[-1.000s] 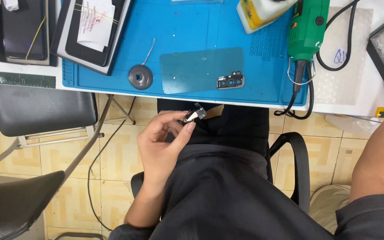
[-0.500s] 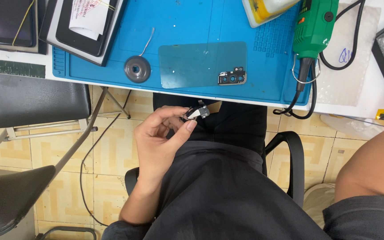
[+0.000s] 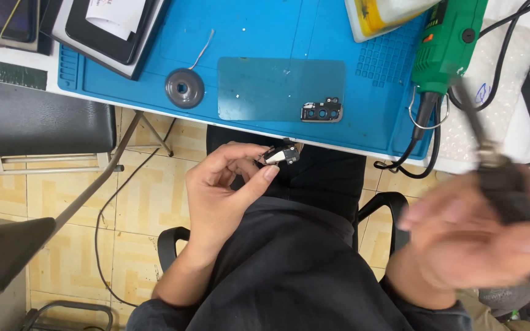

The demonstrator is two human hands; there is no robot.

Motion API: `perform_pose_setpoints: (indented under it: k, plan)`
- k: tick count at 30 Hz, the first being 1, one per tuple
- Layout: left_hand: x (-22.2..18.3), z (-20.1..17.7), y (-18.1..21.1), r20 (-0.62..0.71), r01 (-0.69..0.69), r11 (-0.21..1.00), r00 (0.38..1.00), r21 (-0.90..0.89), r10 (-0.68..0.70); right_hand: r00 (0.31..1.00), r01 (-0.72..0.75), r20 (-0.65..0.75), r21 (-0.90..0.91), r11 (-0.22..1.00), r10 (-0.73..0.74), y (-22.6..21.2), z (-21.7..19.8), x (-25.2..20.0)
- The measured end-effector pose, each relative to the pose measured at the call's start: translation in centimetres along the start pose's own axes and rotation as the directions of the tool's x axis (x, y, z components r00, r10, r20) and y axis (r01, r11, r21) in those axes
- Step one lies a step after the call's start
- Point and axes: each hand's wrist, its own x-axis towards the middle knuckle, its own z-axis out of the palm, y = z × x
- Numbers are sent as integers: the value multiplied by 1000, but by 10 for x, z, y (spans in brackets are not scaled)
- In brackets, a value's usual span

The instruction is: Soldering and inspecting a mobile phone camera module at a repair station, including a brief functional check of a phone screen.

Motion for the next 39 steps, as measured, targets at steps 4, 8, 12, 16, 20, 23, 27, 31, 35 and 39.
perform_pose_setpoints:
  k: [4,8,12,16,20,23,27,31,35,39]
  plan:
    - [2,3,-4,-40,-17,1000,999,13,18,922,264,328,-147,953,-204,4,59,-2]
    - [0,4,-4,-39,-15,1000,999,19,16,723,334,660,-75,940,-205,6,68,10]
    - [-2,4,-1,-32,4,1000,999,-12,-5,619,475,733,-63,878,-282,18,66,18]
    - [-3,4,-1,-34,8,1000,999,-9,-9,555,519,785,-70,852,-274,19,68,19]
    - [-2,5,-1,-28,5,1000,1000,-13,-5,543,548,796,-92,831,-270,23,67,17]
    - [-1,5,-1,-26,-5,1000,1000,-14,4,555,552,785,-98,828,-277,21,71,17]
    - [1,5,-3,-14,-39,999,999,-4,39,541,573,795,-110,812,-274,23,71,19]
    - [6,8,-3,-35,-95,993,995,69,97,527,616,797,-121,778,-294,27,73,21]
    - [12,11,-1,-76,-99,988,991,117,108,537,621,795,-148,770,-281,27,75,22]
    - [15,12,0,-87,-72,993,993,95,80,539,604,804,-162,780,-251,28,75,25]
